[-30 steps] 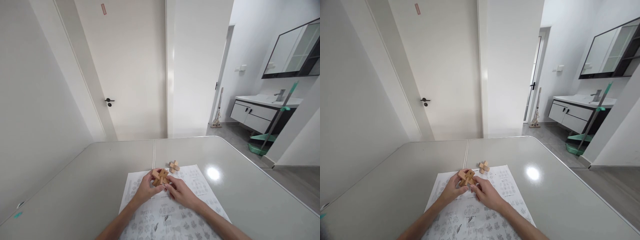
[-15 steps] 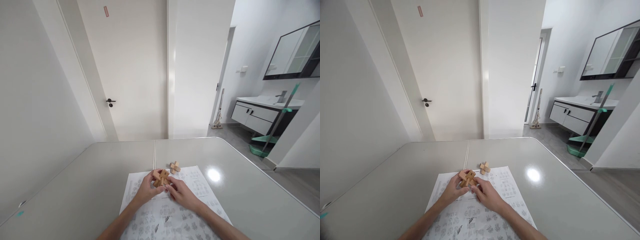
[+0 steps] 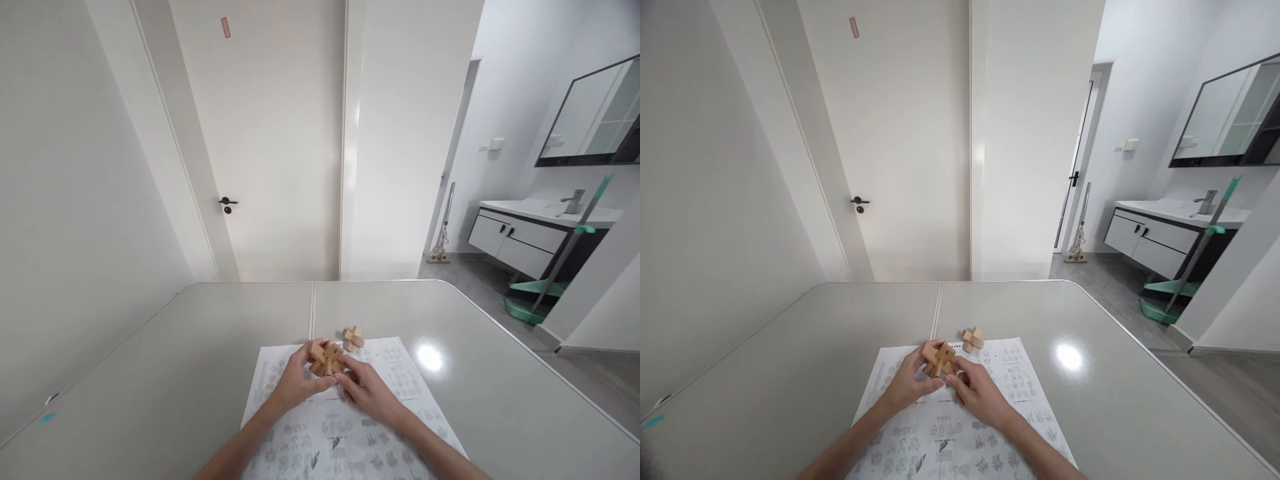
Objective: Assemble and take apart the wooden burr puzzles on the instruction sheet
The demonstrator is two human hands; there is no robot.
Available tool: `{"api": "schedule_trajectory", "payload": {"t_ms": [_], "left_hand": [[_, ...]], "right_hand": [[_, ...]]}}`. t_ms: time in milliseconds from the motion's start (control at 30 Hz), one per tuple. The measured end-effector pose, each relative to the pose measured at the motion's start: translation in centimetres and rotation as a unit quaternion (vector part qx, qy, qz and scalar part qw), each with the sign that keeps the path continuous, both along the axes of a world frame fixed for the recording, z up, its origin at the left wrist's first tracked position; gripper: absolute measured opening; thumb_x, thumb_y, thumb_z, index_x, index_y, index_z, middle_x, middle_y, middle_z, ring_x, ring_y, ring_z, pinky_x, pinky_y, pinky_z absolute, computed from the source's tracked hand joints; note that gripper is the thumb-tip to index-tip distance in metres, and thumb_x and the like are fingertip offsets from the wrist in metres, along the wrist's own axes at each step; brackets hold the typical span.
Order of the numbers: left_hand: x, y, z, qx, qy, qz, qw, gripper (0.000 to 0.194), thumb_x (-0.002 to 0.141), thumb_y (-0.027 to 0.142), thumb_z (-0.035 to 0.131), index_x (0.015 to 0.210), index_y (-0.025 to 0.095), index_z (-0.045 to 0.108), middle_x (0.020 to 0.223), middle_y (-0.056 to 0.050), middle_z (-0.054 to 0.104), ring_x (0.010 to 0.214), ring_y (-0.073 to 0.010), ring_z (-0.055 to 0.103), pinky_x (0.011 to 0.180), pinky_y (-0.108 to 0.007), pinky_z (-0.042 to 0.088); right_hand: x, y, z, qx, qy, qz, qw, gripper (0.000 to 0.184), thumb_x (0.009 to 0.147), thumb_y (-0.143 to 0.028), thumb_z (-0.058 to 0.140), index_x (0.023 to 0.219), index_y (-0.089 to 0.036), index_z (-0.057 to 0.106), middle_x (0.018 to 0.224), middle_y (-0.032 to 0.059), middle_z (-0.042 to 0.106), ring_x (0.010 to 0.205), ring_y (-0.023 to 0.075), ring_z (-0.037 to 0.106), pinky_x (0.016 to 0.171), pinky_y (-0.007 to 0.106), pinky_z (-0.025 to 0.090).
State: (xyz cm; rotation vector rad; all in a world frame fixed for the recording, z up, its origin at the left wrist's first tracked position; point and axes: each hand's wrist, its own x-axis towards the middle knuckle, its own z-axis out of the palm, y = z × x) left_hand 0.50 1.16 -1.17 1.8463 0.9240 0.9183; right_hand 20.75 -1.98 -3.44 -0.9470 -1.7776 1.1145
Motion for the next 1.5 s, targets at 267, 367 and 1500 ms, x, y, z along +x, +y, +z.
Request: {"api": "schedule_trajectory", "payload": {"t_ms": [267,367,1500], "left_hand": [[-0.15,0.18,-0.12,-0.010,0.005,-0.008,1.000,0.067,0.071,0.044,0.080,0.130,0.021,0.058,0.128,-0.012,0.066,0.117,-0.0317,0.060,0.099,-0.042,0.048],[-0.17,0.06,0.01,-0.002,0.014,-0.002,1.000,0.068,0.073,0.043,0.079,0.133,0.022,0.056,0.127,-0.012,0.066,0.116,-0.0303,0.061,0.099,-0.041,0.048],[-0.30,0.52,-0.71,-0.022,0.000,-0.037,0.999,0.071,0.073,0.042,0.080,0.136,0.023,0.051,0.128,-0.010,0.064,0.116,-0.0293,0.060,0.099,-0.040,0.048]], "right_hand": [[0.21,-0.21,0.43,-0.010,-0.002,0.025,1.000,0.035,0.101,-0.052,0.042,0.087,-0.021,0.051,0.056,-0.0058,0.046,0.048,0.0128,0.046,0.052,0.024,0.035],[0.21,-0.18,0.45,-0.012,0.001,0.014,1.000,0.035,0.100,-0.053,0.043,0.091,-0.021,0.053,0.059,-0.0047,0.048,0.049,0.0132,0.046,0.052,0.024,0.035],[0.42,-0.16,0.29,0.017,-0.013,0.017,1.000,0.029,0.102,-0.046,0.042,0.090,-0.021,0.051,0.060,-0.0044,0.049,0.049,0.0124,0.043,0.051,0.024,0.033]]}}
